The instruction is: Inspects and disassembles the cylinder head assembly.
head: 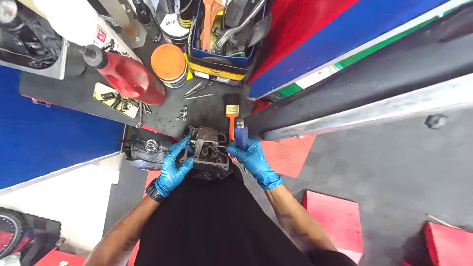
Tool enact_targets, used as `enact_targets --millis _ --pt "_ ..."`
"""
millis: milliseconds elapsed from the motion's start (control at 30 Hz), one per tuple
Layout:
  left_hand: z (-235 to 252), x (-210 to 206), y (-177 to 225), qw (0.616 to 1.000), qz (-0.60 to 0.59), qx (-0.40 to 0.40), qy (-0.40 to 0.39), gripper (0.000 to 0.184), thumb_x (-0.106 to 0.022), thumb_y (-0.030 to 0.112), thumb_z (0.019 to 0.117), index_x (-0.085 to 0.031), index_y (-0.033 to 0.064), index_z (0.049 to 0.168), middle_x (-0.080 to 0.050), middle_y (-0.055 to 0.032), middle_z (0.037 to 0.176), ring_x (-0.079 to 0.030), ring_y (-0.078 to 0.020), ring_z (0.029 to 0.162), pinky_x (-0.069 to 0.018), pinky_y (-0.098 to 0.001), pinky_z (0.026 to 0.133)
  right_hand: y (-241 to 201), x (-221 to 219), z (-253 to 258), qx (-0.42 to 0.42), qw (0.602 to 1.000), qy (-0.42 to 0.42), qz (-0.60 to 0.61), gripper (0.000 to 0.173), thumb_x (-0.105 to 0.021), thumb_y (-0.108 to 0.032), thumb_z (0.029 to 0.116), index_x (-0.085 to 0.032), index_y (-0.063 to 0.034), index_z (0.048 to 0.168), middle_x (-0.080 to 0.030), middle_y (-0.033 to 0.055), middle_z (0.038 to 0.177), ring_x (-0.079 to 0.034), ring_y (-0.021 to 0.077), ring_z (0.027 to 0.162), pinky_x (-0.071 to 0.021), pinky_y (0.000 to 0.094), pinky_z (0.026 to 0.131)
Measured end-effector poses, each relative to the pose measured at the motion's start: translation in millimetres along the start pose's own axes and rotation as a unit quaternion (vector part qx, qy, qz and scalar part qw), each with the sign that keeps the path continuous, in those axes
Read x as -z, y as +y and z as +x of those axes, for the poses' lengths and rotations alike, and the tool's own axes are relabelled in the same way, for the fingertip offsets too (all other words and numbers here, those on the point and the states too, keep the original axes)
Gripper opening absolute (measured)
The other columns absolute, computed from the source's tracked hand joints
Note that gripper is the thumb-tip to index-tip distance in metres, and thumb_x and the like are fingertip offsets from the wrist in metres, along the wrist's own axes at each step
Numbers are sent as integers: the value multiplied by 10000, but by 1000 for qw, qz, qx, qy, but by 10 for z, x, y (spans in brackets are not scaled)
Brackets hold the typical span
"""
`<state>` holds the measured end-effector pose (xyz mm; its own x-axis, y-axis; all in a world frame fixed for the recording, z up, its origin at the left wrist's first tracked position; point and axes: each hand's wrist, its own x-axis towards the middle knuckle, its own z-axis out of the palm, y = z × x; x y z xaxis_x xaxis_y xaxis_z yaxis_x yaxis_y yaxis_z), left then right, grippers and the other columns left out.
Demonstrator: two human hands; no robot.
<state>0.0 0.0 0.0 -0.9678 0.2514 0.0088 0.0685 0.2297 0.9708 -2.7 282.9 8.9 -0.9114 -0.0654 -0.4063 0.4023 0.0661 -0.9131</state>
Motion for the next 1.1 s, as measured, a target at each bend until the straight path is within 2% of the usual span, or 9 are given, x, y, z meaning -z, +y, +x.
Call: enact_targets --millis 233,333,500,667,733,800,900,1000,1100 --pt "12 2 -33 1000 -17 -16 -16 563 -575 351 976 -576 -107 1302 -604 -209 1357 -581 -190 1259 -456 -366 1103 140 -17 -63 59 998 8 34 131 -731 -212 938 -722 -88 897 -646 -75 670 -547 8 528 -473 206 507" --pt "33 10 -12 999 -26 -15 -19 561 -575 330 976 -564 -113 1321 -622 -190 1322 -594 -173 1225 -472 -356 1085 181 -37 -81 81 996 21 38 132 -729 -208 939 -729 -80 909 -671 -65 701 -571 7 554 -491 208 527" --pt "60 38 -11 999 -28 -20 -31 558 -575 336 989 -560 -99 1338 -615 -163 1347 -584 -152 1240 -463 -346 1096 246 -6 -65 137 990 31 -31 195 -740 -240 943 -729 -46 927 -718 -8 804 -658 16 715 -559 228 685" --pt "108 63 20 999 -35 1 -39 539 -576 320 983 -563 -92 1331 -589 -148 1388 -551 -147 1282 -434 -348 1120 232 8 -14 128 990 29 -51 227 -749 -277 936 -733 -51 954 -730 -14 826 -666 3 741 -561 217 712" --pt "131 69 42 998 -41 15 -46 525 -584 305 978 -560 -89 1324 -575 -146 1397 -548 -144 1278 -436 -344 1114 185 7 -20 120 989 53 -64 243 -759 -298 925 -726 -57 934 -720 -14 814 -654 4 726 -548 216 699" --pt "164 84 89 997 -36 28 -57 515 -586 286 975 -553 -88 1328 -569 -144 1393 -543 -142 1275 -436 -337 1109 101 -13 -37 158 980 94 -78 249 -787 -274 901 -734 -32 930 -718 33 853 -663 41 776 -557 229 743" --pt "147 80 121 997 -32 37 -60 525 -584 259 967 -531 -108 1339 -573 -150 1374 -548 -138 1263 -445 -330 1100 -103 -138 -105 214 960 94 -151 277 -770 -312 905 -761 -42 963 -746 91 927 -707 136 859 -587 326 789" --pt "156 72 132 997 -42 36 -57 535 -600 260 967 -534 -110 1347 -556 -174 1421 -533 -165 1317 -435 -351 1128 -236 -348 -134 197 939 74 -272 310 -716 -392 911 -766 -95 986 -752 103 959 -731 248 832 -582 464 675" --pt "122 67 124 997 -44 34 -46 521 -607 259 970 -529 -102 1338 -595 -120 1367 -552 -122 1283 -446 -335 1115 -276 -434 -120 167 936 70 -301 319 -686 -389 910 -753 -80 948 -742 115 914 -724 283 803 -558 496 647"
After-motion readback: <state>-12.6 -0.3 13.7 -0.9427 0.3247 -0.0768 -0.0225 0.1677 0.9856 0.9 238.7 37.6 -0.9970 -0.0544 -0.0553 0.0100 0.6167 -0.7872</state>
